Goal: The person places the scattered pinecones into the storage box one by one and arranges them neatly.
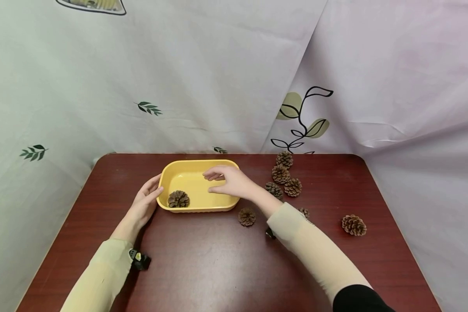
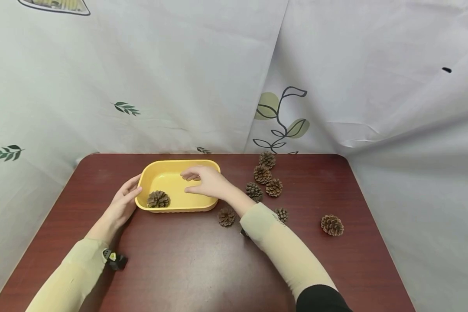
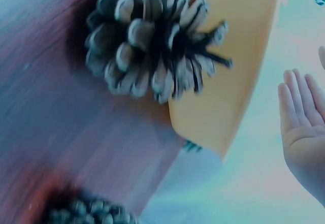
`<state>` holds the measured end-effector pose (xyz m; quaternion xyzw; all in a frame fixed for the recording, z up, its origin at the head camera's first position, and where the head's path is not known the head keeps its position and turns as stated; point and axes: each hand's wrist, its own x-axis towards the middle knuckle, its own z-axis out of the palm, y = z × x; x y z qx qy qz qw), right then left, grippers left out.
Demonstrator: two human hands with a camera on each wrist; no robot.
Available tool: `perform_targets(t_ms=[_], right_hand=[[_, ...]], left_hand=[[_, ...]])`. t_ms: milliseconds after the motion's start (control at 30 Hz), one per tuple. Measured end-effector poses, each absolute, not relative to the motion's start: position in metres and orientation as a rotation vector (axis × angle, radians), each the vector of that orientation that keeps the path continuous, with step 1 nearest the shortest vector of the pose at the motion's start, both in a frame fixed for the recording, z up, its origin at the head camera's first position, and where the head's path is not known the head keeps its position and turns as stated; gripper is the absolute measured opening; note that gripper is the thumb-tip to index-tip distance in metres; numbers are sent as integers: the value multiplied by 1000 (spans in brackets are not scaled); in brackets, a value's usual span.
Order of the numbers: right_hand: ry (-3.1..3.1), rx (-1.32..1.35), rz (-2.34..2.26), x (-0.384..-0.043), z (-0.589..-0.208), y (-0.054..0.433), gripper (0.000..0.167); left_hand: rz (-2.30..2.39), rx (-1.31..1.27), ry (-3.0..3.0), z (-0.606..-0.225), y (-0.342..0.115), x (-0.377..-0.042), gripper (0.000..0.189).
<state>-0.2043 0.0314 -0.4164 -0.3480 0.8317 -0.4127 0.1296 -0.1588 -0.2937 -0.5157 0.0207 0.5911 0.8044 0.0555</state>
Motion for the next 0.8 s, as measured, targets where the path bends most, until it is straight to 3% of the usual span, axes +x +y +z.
perform_targets(t_ms=[300, 800], right_hand=[[2480, -1054, -1301, -190, -404, 73, 42], [2522, -961, -1409, -162, -418, 132, 36]], left_hand=[[2450, 74, 1801, -518, -294, -158, 39], [2457, 89, 1778, -518, -296, -158, 40]])
